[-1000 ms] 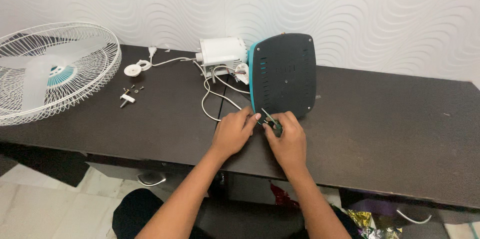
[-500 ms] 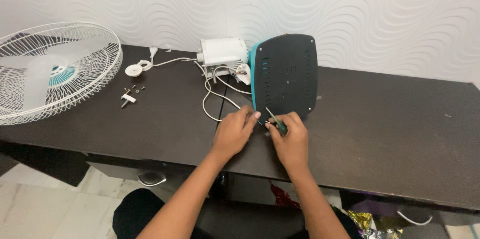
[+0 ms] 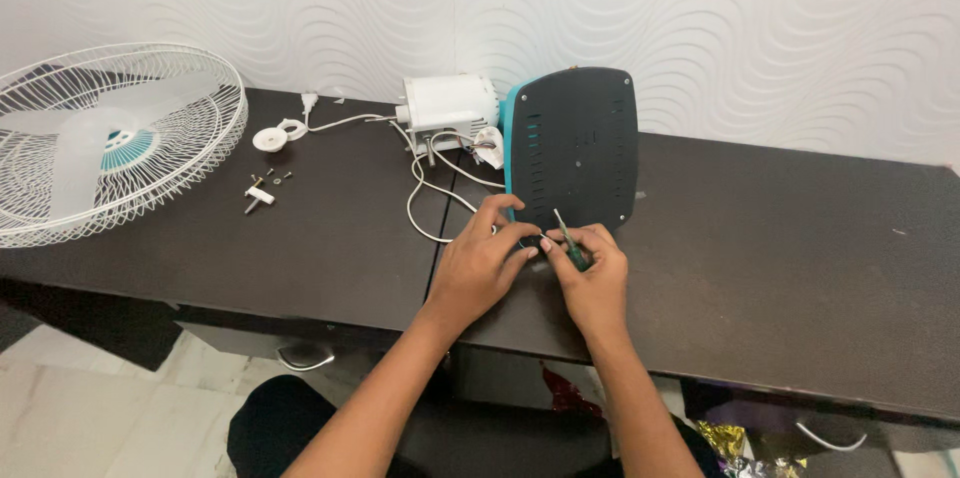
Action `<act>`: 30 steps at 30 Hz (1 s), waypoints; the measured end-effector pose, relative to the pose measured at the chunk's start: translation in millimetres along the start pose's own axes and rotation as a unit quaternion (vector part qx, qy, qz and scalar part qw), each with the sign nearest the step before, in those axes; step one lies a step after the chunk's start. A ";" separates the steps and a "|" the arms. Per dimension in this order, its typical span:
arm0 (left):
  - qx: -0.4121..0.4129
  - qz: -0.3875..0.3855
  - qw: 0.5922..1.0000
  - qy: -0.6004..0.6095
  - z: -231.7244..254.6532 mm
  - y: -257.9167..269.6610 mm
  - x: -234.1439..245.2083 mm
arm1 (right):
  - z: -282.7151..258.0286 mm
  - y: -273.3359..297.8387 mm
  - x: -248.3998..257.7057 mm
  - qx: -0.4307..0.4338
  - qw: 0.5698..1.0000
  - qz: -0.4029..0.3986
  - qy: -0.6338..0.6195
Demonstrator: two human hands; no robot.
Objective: The person assembles a table fan by attaching the motor housing to the fan stand and securing it with screws. They then flip the stand and tighten additional screws on the base to complete the assembly.
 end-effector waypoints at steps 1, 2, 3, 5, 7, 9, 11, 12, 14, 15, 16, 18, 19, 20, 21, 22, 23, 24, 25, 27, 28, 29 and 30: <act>0.000 -0.002 1.000 0.001 -0.5 -0.2 -0.1 | 0.6 0.3 0.2 -0.001 1.000 -0.002 -0.004; 0.000 -0.004 1.000 0.001 -1.1 -0.6 -0.5 | 1.4 0.3 0.3 -0.003 1.000 -0.004 -0.007; 0.000 -0.006 1.000 0.002 -1.5 -0.4 -0.9 | 2.3 0.6 0.3 -0.004 1.000 -0.006 -0.011; 0.005 -0.008 1.000 0.004 -2.6 -0.6 -1.7 | 3.7 -0.7 -0.3 -0.016 1.000 -0.013 -0.003; 0.004 -0.003 1.000 0.000 -2.7 -0.4 -1.8 | 4.2 -1.0 -0.9 -0.015 1.000 -0.022 -0.003; -0.006 0.010 1.000 -0.010 -1.9 0.3 -1.7 | 4.1 -0.3 -1.3 -0.001 0.999 -0.031 -0.009; -0.007 0.011 1.000 -0.012 -1.7 0.8 -1.7 | 5.1 0.2 -1.8 -0.009 0.999 -0.036 -0.018; -0.007 0.011 1.000 -0.013 -1.8 0.9 -1.3 | 5.5 0.1 -2.5 -0.013 0.999 -0.039 -0.023; -0.012 0.016 0.999 -0.025 -1.1 0.7 -0.6 | 5.2 -0.8 -3.3 -0.005 0.999 -0.045 -0.019; -0.015 0.018 0.999 -0.030 -0.5 0.8 -0.2 | 5.0 -1.2 -3.1 -0.001 0.999 -0.048 -0.017; -0.010 0.022 0.999 -0.023 -0.8 0.3 0.4 | 4.7 -1.7 -3.1 0.003 0.999 -0.047 -0.022; 0.002 0.030 0.999 -0.011 -1.3 0.9 3.0 | 4.3 -0.9 -3.4 0.010 0.998 -0.047 -0.033; 0.029 0.034 0.999 -0.005 -3.1 3.2 6.1 | 4.3 0.2 -3.6 0.013 0.998 -0.046 -0.031; 0.055 0.039 0.998 0.002 -5.1 5.2 9.0 | 3.6 0.2 -2.6 0.018 0.998 -0.045 -0.028; 0.080 0.045 0.996 0.009 -8.1 7.0 12.0 | 2.9 0.4 -2.9 0.022 0.999 -0.043 -0.025; 0.097 0.047 0.994 -0.004 -12.0 9.5 16.6 | 3.8 0.3 -3.2 0.002 0.999 -0.046 -0.023; 0.114 0.048 0.992 -0.018 -18.2 13.4 23.9 | 4.8 -0.2 -3.2 -0.017 0.998 -0.049 -0.021; 0.132 0.048 0.990 -0.030 -25.3 19.6 31.9 | 6.6 1.0 -4.3 -0.039 0.998 -0.052 -0.019; 0.148 0.053 0.986 -0.051 -34.6 25.0 41.0 | 5.4 1.2 -5.3 -0.013 0.998 -0.053 -0.011; 0.180 0.062 0.978 -0.091 -59.6 35.7 64.1 | 2.6 2.2 -6.4 0.038 0.998 -0.055 0.005; 0.195 0.062 0.972 -0.112 -75.0 39.5 76.9 | 3.3 2.3 -7.8 0.023 0.998 -0.060 0.013; 0.210 0.061 0.967 -0.132 -91.2 42.5 89.6 | 3.9 2.4 -8.8 0.008 0.998 -0.064 0.022; 0.243 0.066 0.960 -0.122 -108.5 45.4 100.7 | 4.1 1.0 -9.7 -0.005 0.997 -0.067 0.030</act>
Point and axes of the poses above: each hand's wrist, its own y-axis away from the middle knuckle, its own x-axis out of the back of the hand, z = x × y, the point moved 3 cm from there along -y, towards the middle knuckle, and after that the axes turned 8 degrees about -x, right-handed, at the moved point
